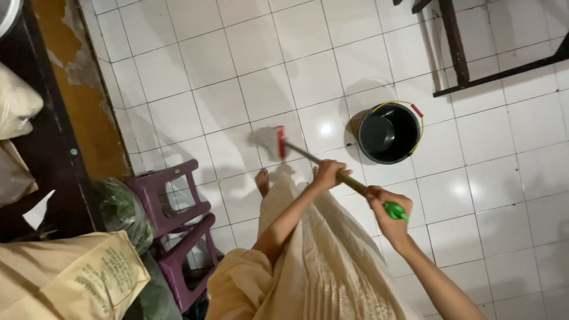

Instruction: The person mops a tiled floor using a string mop and a bucket of water. They move the mop back and forth across the floor, covering different areas of the room.

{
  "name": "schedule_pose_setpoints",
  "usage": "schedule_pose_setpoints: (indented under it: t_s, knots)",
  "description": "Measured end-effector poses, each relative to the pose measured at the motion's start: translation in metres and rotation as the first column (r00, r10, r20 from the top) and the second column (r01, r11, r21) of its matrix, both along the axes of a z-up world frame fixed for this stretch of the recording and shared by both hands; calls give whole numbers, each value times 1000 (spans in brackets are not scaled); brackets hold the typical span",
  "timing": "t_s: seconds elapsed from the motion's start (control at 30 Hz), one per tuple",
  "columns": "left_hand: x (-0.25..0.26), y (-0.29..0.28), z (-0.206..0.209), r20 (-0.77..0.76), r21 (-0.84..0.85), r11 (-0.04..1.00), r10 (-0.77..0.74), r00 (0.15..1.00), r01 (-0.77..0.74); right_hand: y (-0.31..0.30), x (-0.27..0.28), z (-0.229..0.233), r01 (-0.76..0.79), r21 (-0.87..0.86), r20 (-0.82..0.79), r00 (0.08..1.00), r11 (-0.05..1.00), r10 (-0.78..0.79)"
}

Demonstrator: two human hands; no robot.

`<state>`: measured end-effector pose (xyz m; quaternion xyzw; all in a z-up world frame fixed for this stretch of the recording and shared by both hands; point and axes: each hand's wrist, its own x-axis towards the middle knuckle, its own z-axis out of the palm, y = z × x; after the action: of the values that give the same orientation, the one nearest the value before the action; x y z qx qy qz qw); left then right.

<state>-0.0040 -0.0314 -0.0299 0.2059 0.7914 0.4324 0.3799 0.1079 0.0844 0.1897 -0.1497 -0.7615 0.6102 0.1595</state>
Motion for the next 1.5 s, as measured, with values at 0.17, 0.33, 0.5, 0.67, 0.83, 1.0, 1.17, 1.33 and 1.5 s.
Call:
schedule_pose_setpoints:
  t_s: [0.17, 0.33, 0.5, 0.67, 0.83, 1.0, 1.17, 1.33, 1.5]
  knots:
    - [9, 82, 10, -244, 444, 891, 20, 969, 94, 31, -3, 37, -91, 72, -121, 988, 993, 99]
    - [27, 98, 2, -261, 490, 857, -34, 965, 163, 27, 7, 35, -277, 126, -228, 927, 953, 299]
    - [48, 52, 8, -127, 448, 889, -41, 991, 94, 10, 26, 14, -309, 54, -290, 905, 950, 311]
    - [54, -42, 7, -241, 263, 957, -60, 969, 125, -50, 45, -5, -359, -58, -363, 877, 932, 315]
    - [76, -132, -21, -199, 77, 987, -125, 972, 142, -103, 55, -33, -345, -220, -412, 881, 912, 233]
    - [87, -169, -55, -211, 67, 998, 31, 977, -17, -130, 70, -74, -225, -274, -325, 937, 935, 130]
    - [131, -136, -54, -228, 130, 991, 34, 973, -4, -120, 118, -35, -93, -206, -233, 972, 974, 43]
    - [175, -70, 0, -230, 246, 960, -78, 970, 135, -89, 171, 10, 23, -102, -160, 986, 995, -39]
    - [208, 9, 0, -185, 483, 817, -257, 949, 316, -45, 213, 23, 42, 29, -192, 981, 999, -36]
